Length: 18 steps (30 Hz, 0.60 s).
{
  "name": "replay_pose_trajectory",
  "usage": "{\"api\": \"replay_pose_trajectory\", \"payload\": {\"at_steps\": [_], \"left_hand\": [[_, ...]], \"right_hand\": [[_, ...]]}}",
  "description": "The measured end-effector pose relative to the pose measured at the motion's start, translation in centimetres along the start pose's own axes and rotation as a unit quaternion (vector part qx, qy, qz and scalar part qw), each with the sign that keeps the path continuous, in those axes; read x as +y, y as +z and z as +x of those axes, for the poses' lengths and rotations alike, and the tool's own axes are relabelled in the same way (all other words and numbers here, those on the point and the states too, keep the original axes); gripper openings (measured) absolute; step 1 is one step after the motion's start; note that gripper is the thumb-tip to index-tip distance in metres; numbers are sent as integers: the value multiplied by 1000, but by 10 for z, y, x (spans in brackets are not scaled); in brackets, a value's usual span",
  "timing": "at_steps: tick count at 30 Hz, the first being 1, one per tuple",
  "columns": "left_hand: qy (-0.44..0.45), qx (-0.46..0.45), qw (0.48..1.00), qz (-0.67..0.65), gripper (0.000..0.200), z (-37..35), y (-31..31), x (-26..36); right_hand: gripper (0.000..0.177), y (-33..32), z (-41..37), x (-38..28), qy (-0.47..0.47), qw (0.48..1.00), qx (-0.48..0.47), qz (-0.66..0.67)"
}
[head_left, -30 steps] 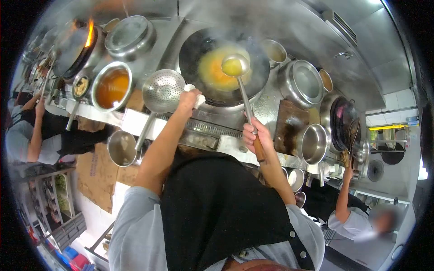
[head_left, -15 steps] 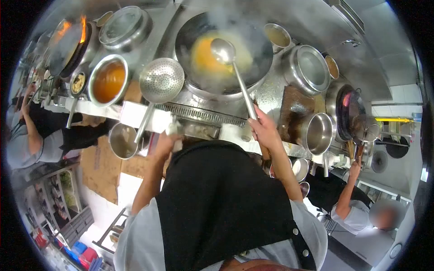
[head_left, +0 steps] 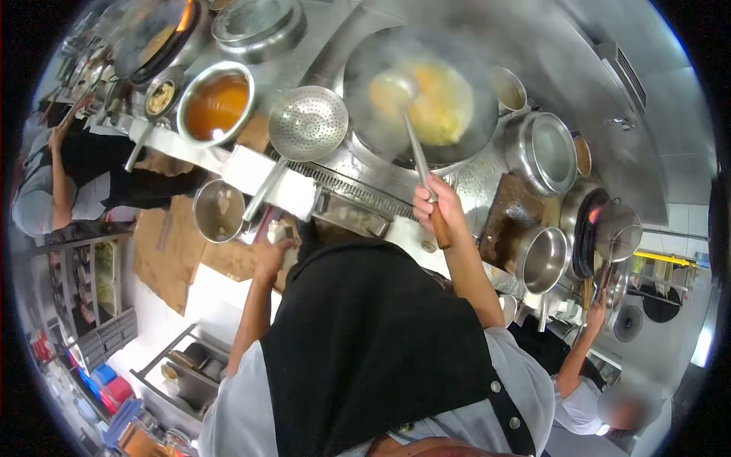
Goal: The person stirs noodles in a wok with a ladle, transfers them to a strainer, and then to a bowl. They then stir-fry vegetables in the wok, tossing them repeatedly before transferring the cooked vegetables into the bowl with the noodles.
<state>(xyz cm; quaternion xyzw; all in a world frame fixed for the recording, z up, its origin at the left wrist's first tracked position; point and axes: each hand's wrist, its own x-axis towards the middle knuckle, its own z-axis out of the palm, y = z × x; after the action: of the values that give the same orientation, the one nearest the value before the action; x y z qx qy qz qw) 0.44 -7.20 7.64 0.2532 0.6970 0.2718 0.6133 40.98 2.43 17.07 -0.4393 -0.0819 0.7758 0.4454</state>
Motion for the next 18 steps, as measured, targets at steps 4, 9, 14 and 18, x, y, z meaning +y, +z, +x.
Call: {"api": "replay_pose_trajectory", "payload": {"at_steps": [4, 9, 14, 18], "left_hand": [[31, 13, 998, 55, 43, -9, 7, 25], [60, 23, 984, 164, 38, 34, 5, -4], [112, -7, 992, 50, 46, 48, 20, -1], [237, 77, 952, 176, 37, 43, 18, 22]], "right_hand": [[32, -14, -8, 7, 27, 993, -74, 87], [35, -21, -40, 13, 35, 988, -98, 115], [43, -17, -76, 14, -10, 999, -47, 3], [44, -19, -88, 12, -19, 998, -7, -64]]}}
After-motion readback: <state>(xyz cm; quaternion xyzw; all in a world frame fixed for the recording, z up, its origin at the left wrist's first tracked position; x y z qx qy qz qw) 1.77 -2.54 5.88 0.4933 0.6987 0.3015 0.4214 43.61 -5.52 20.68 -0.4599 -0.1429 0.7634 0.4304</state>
